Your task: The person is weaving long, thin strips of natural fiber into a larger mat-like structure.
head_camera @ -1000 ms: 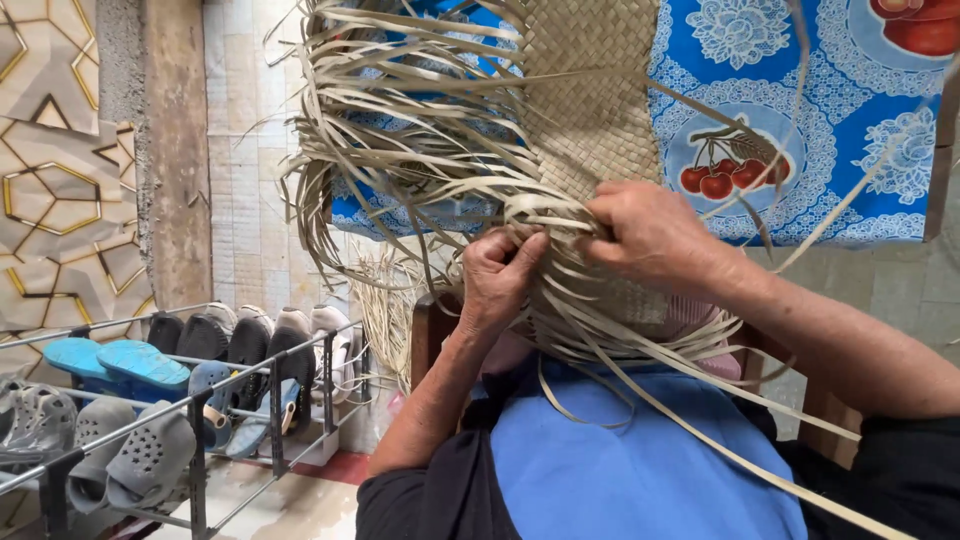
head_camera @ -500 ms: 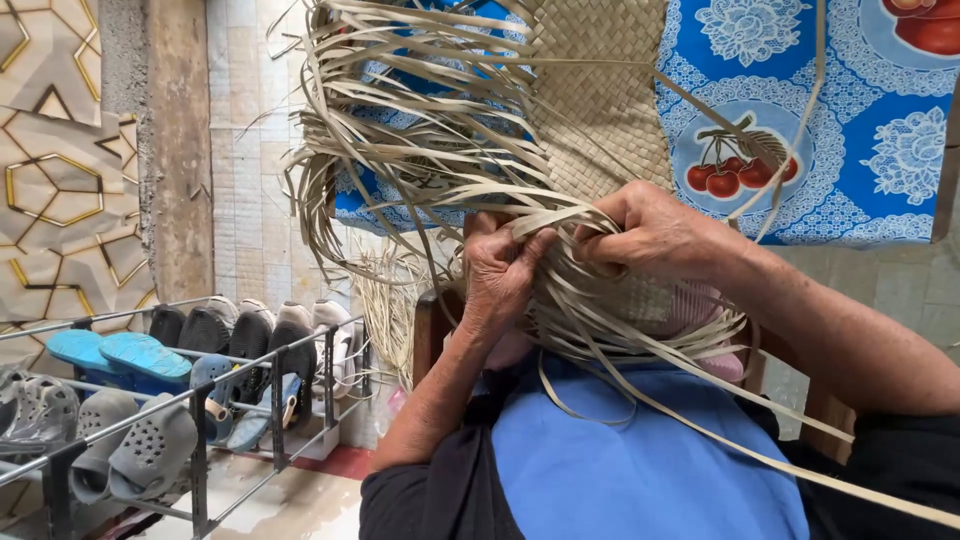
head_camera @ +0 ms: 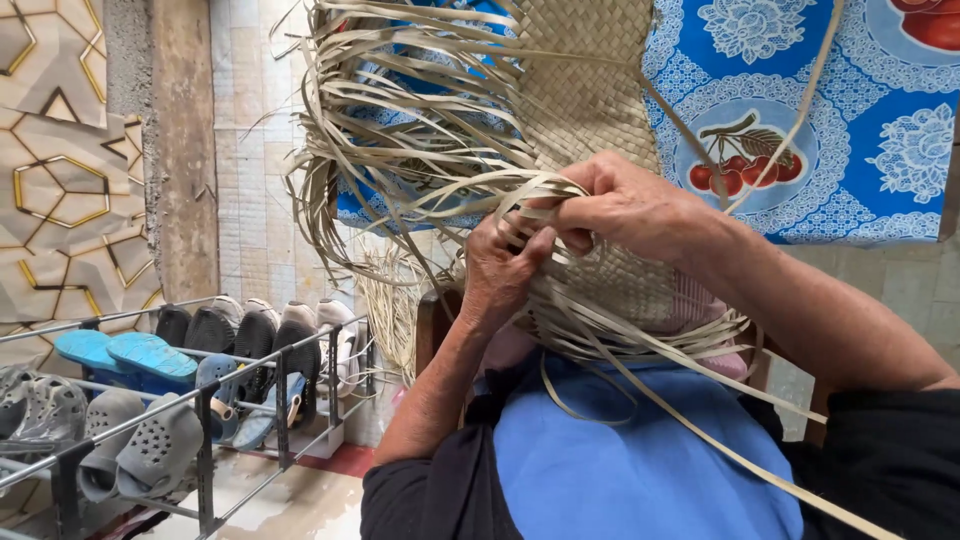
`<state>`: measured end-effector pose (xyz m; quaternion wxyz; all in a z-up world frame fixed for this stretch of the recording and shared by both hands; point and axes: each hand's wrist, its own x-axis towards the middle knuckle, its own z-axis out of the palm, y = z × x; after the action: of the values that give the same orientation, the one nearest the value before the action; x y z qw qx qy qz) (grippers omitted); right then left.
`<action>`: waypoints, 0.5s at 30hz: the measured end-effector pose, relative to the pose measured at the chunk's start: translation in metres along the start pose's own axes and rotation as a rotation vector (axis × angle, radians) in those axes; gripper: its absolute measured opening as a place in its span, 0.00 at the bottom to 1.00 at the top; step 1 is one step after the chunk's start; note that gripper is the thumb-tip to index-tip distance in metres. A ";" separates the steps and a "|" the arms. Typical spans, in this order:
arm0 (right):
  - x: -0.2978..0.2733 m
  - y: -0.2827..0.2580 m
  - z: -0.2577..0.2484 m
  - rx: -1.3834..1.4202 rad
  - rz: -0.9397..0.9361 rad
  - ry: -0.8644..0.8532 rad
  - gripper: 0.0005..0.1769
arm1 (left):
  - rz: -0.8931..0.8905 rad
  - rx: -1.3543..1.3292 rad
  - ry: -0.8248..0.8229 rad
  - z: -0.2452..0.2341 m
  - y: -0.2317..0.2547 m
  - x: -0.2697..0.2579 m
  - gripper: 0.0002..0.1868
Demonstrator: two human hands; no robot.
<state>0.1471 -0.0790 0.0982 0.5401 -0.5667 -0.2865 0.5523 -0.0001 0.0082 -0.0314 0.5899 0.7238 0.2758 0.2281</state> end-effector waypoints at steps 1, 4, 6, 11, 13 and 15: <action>0.000 -0.006 0.001 -0.046 -0.042 -0.021 0.06 | -0.012 -0.036 -0.007 0.001 -0.001 0.002 0.04; 0.005 -0.005 -0.008 -0.122 -0.134 -0.051 0.04 | -0.049 -0.105 -0.008 0.001 0.024 0.008 0.04; 0.009 0.002 -0.012 -0.150 -0.182 -0.069 0.09 | -0.076 -0.138 0.006 0.001 0.036 0.006 0.04; 0.024 0.034 -0.014 -0.778 -0.270 0.096 0.07 | -0.023 -0.140 0.023 0.004 -0.006 0.001 0.04; 0.028 0.037 -0.013 -0.785 -0.269 0.100 0.06 | 0.020 -0.111 0.047 0.003 0.008 0.001 0.04; 0.032 0.038 -0.013 -0.794 -0.269 0.105 0.07 | 0.065 -0.083 0.071 0.004 0.023 0.002 0.05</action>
<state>0.1562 -0.0631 0.0501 0.3611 -0.7157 -0.5204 0.2942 0.0073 0.0034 -0.0094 0.6017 0.6986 0.2632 0.2840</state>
